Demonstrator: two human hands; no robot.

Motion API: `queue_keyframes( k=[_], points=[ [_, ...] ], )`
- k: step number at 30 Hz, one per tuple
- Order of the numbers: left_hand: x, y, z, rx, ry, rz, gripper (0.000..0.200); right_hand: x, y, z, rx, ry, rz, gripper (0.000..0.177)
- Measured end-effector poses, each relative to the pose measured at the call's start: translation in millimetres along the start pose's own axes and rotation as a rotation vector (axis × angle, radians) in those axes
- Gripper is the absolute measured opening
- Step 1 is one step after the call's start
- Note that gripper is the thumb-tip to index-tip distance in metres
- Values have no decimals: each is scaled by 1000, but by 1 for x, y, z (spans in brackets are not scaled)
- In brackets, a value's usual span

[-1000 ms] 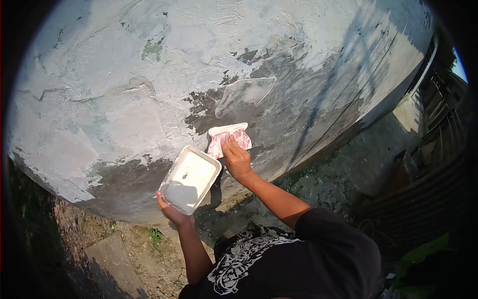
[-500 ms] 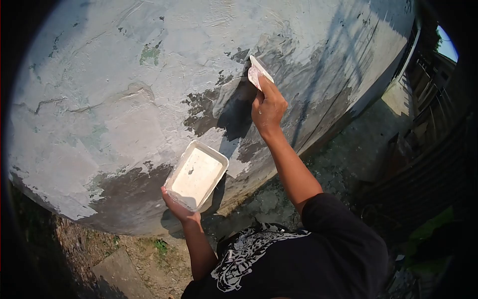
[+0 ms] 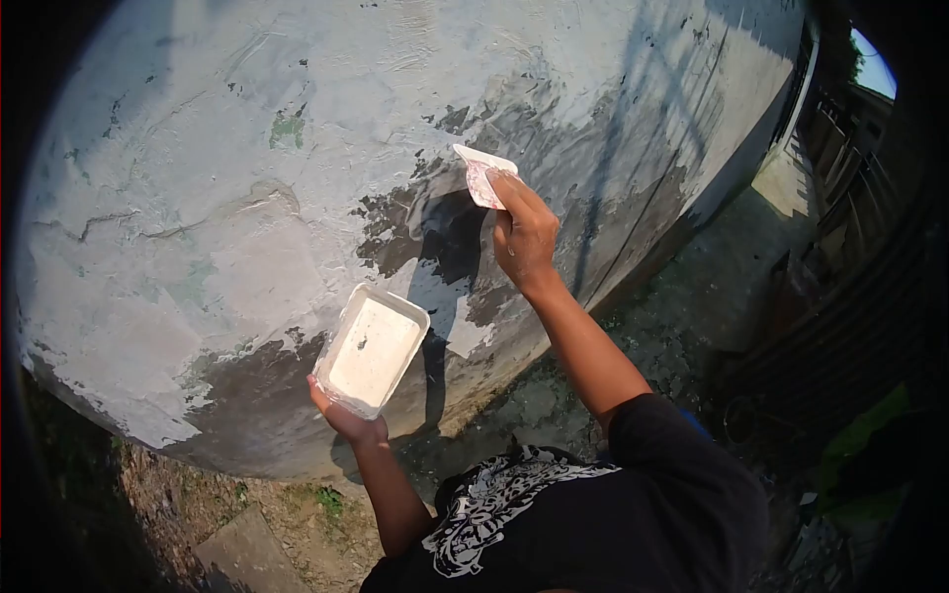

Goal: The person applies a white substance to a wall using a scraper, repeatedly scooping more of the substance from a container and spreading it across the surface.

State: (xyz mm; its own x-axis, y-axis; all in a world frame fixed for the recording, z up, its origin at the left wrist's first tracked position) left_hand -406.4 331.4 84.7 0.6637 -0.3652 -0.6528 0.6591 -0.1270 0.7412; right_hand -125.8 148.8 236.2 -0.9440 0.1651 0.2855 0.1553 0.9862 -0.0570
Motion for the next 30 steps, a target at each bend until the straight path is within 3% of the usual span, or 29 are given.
queue_keyframes(
  k=[3,5,7,11,14,16,20,21,23,24,27,30],
  points=[
    [2,-8,11,63,-12,0,66,-16,3,-20,-162,8,55,49],
    [0,-10,13,59,-14,12,66,-13,56,0,-35,21,179,60],
    [-3,-13,16,38,-12,12,65,-7,91,40,97,48,110,62],
    [2,-18,8,14,-22,0,65,25,83,89,194,-12,63,53],
    [0,-10,11,38,-7,-28,65,26,52,83,294,-8,-24,47],
    [0,1,16,47,-4,-32,65,17,24,49,254,72,-52,42],
    [2,9,25,82,-19,-29,65,-27,-15,-18,-93,212,41,36],
    [1,9,25,96,-14,-31,65,-36,-13,-26,-94,214,41,36],
    [-1,7,27,70,-6,-33,64,-68,-4,-26,-27,595,60,36],
    [-2,6,27,42,1,-29,64,-60,6,-24,-47,419,150,39],
    [-2,-2,22,37,-11,-13,63,-13,35,-3,96,317,160,45],
    [1,-8,12,68,-40,3,63,25,54,40,158,49,86,47]
  ],
)
Point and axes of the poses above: each hand's wrist, its own z-axis away from the middle knuckle, its own y-axis out of the palm, x = y × z, the point moved 6 cm from there along -z, towards the middle knuckle, and after that the axes turned 2 degrees about -x, right-handed, at the moved point
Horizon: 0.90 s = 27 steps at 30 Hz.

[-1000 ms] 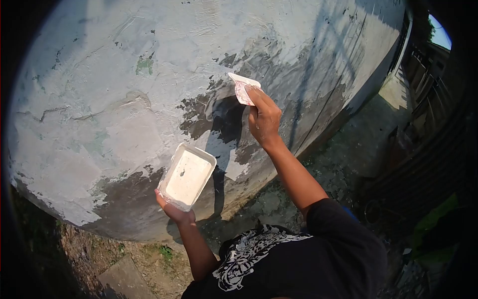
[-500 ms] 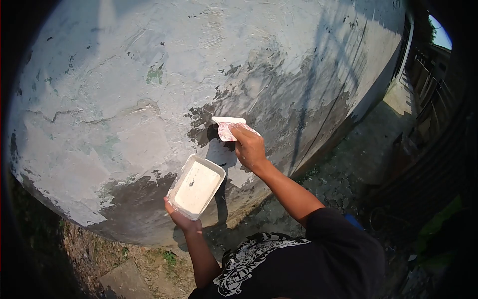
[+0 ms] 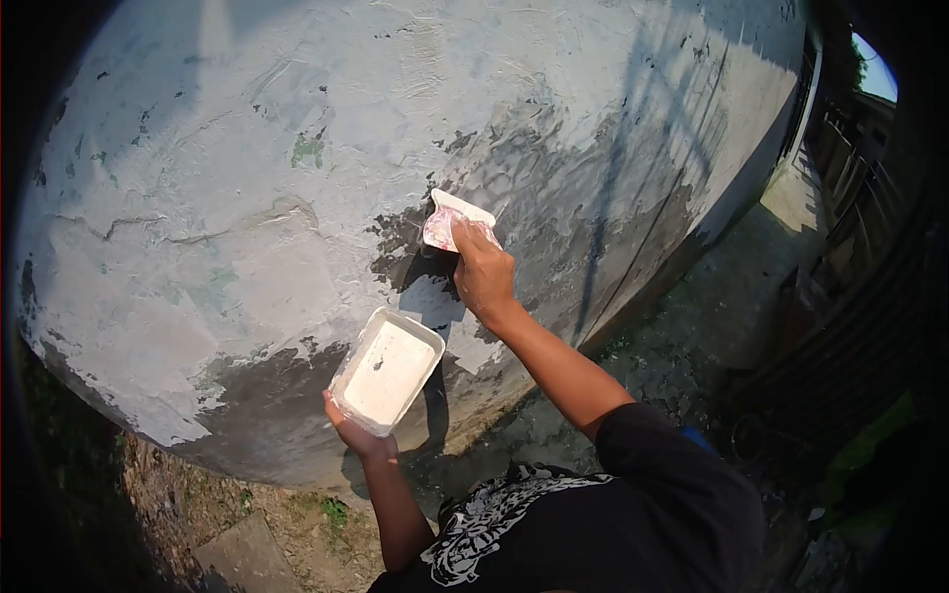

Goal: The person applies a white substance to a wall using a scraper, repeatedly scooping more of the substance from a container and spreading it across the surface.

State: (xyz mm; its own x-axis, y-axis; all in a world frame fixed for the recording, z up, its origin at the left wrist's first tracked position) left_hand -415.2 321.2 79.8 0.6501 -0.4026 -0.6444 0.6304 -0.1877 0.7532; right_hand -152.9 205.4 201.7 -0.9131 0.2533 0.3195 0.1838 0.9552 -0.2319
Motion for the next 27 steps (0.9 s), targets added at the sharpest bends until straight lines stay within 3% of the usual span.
queue_keyframes(
  k=[2,6,11,13,15,21,25,27],
  points=[
    [-2,4,-3,3,11,-4,64,7,-2,17,122,-67,-73,42],
    [-8,14,-2,38,47,10,65,-12,-31,-8,79,-146,-155,36],
    [-5,16,3,6,37,-10,64,-50,-64,-61,-206,-72,-53,44],
    [-5,9,0,-5,35,-7,64,-77,-61,-72,-272,264,-67,42],
    [-1,-6,-4,13,-5,22,65,-70,-43,-67,-257,208,-9,44],
    [-12,-13,3,-44,77,-14,65,13,8,29,-34,-60,29,43],
    [-16,8,17,-121,36,-56,64,29,19,74,111,-86,-78,42],
    [-16,6,16,-103,32,-16,64,20,15,68,347,37,-195,44]
  ],
)
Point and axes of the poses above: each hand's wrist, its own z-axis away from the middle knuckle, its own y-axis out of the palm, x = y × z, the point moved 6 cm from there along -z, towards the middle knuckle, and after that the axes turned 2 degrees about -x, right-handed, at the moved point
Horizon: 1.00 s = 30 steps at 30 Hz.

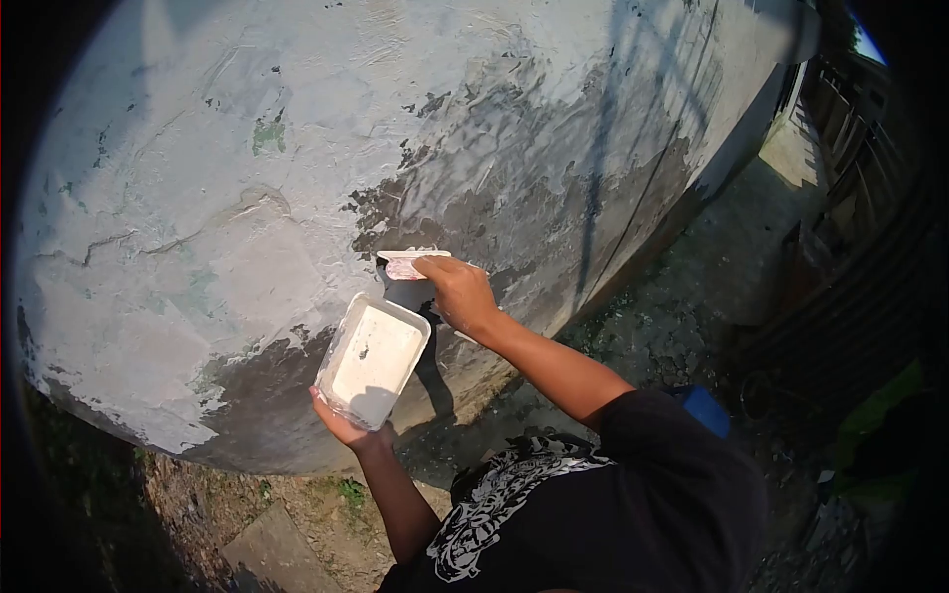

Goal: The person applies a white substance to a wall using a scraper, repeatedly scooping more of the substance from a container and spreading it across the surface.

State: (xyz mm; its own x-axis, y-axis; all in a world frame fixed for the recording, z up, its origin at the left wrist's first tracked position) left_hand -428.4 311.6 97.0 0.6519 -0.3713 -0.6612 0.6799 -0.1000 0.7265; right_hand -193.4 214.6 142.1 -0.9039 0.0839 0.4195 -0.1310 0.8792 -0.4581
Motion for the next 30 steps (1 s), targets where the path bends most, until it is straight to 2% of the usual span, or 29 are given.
queue_keyframes(
  k=[1,3,5,6,8,9,12,17,18,20,21,24,27,29,30],
  points=[
    [0,-4,-2,-1,5,0,64,1,-20,-10,-121,-65,-21,45],
    [0,-11,-6,19,34,11,64,-6,-50,-33,-284,-73,-1,40],
    [-1,-18,-7,27,32,30,63,0,-84,-62,-418,-84,35,43],
    [-2,-20,-6,43,29,46,63,-2,-85,-76,-413,-87,31,43],
    [-8,-25,-1,-3,42,32,63,0,-90,-90,-605,-131,114,36],
    [-12,-28,-1,-42,52,19,64,2,-78,-93,-551,-71,115,36],
    [-20,-43,-3,-12,70,72,67,24,-28,-73,-552,-107,209,40],
    [-31,-57,-3,-54,82,33,68,47,34,-7,-255,-163,70,43],
    [-32,-60,-3,-50,87,10,67,50,36,3,-249,-165,64,43],
    [-34,-69,-5,-29,122,2,66,46,46,14,-20,-103,-82,43],
    [-36,-71,-6,-1,155,-8,66,44,40,12,-42,-100,-85,40],
    [-43,-80,-2,-57,125,3,63,28,-13,-15,-298,-125,-10,39],
    [-48,-91,-3,-132,146,-13,65,-18,-69,-41,-663,79,10,36],
    [-48,-96,-6,-136,114,-40,66,-55,-82,-48,-789,202,40,32],
    [-48,-98,-7,-142,90,-69,68,-62,-74,-46,-784,201,45,32]
  ],
)
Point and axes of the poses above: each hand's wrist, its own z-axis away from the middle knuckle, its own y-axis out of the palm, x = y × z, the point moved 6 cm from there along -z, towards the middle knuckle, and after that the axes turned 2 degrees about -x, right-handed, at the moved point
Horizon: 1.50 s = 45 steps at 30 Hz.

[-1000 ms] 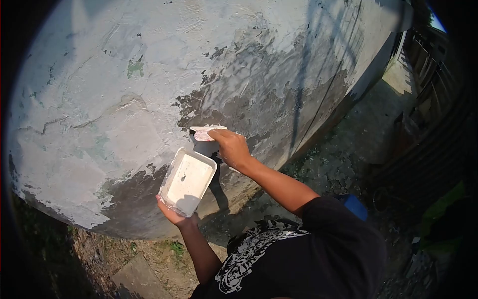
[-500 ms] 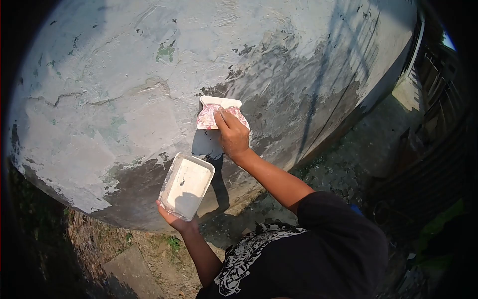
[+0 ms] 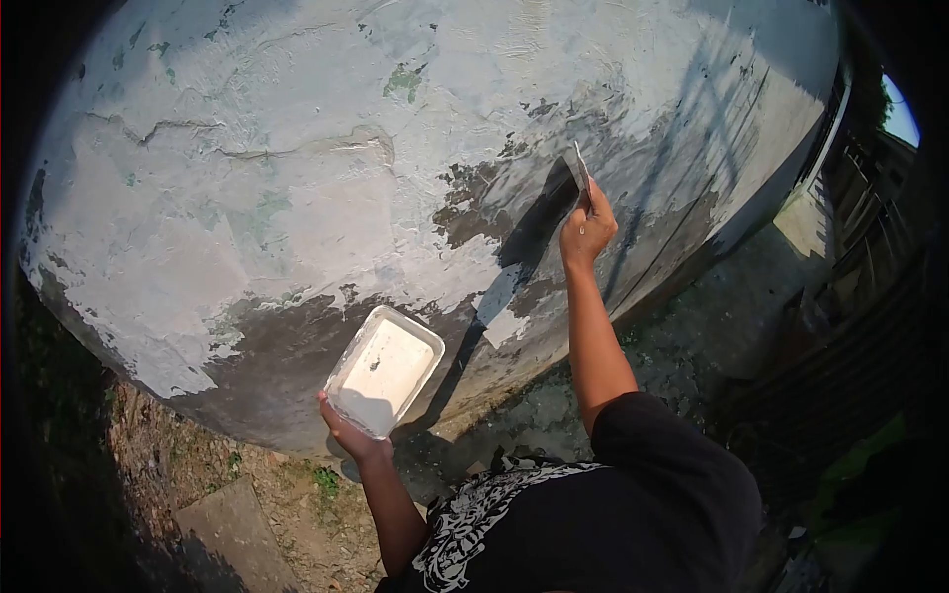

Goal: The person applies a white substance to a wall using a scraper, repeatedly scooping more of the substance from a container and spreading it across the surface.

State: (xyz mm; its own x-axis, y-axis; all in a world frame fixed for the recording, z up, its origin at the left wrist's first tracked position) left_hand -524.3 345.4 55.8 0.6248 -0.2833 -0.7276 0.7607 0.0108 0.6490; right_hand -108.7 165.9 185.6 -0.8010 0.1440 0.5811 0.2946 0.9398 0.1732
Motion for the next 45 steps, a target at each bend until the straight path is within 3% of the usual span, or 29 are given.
queue_keyframes(
  k=[3,6,8,10,11,12,13,15,17,19,23,25,30,33,35,41,45],
  points=[
    [-2,2,-5,31,-38,-27,69,-13,17,27,-6,36,39,34],
    [0,6,-13,49,-78,-19,69,21,21,84,169,-46,23,54],
    [6,13,-21,92,-100,-53,69,43,18,119,308,-121,0,57],
    [13,19,-28,141,-121,-89,68,54,13,134,405,-131,-13,42],
    [17,28,-30,274,-128,-83,66,52,8,132,395,-120,6,42],
    [20,37,-30,406,-136,-72,64,44,7,125,427,-34,-92,37],
    [23,40,-30,414,-153,-81,64,35,5,117,459,53,-193,33],
    [29,44,-28,381,-220,-28,62,18,-10,89,313,54,-97,24],
    [37,42,-32,389,-226,-15,62,-20,-23,61,178,277,-43,23],
    [45,44,-30,390,-217,6,62,-47,-33,32,7,356,-45,23],
    [49,47,-21,304,-222,-2,62,-86,-15,23,-91,395,-17,23],
    [48,48,-13,285,-221,-1,61,-51,1,36,-10,340,122,29],
    [44,34,-15,66,-115,-88,58,4,9,118,237,30,-51,49],
    [53,30,-24,139,-146,-85,60,-8,-2,133,385,106,-159,49],
    [51,42,-11,144,-147,-119,60,-6,-8,123,591,21,-307,40],
    [71,58,19,88,-112,-152,60,-65,-45,41,-3,251,-116,42],
    [80,66,36,63,-136,-151,60,-64,-13,47,-3,167,-20,42]
  ],
)
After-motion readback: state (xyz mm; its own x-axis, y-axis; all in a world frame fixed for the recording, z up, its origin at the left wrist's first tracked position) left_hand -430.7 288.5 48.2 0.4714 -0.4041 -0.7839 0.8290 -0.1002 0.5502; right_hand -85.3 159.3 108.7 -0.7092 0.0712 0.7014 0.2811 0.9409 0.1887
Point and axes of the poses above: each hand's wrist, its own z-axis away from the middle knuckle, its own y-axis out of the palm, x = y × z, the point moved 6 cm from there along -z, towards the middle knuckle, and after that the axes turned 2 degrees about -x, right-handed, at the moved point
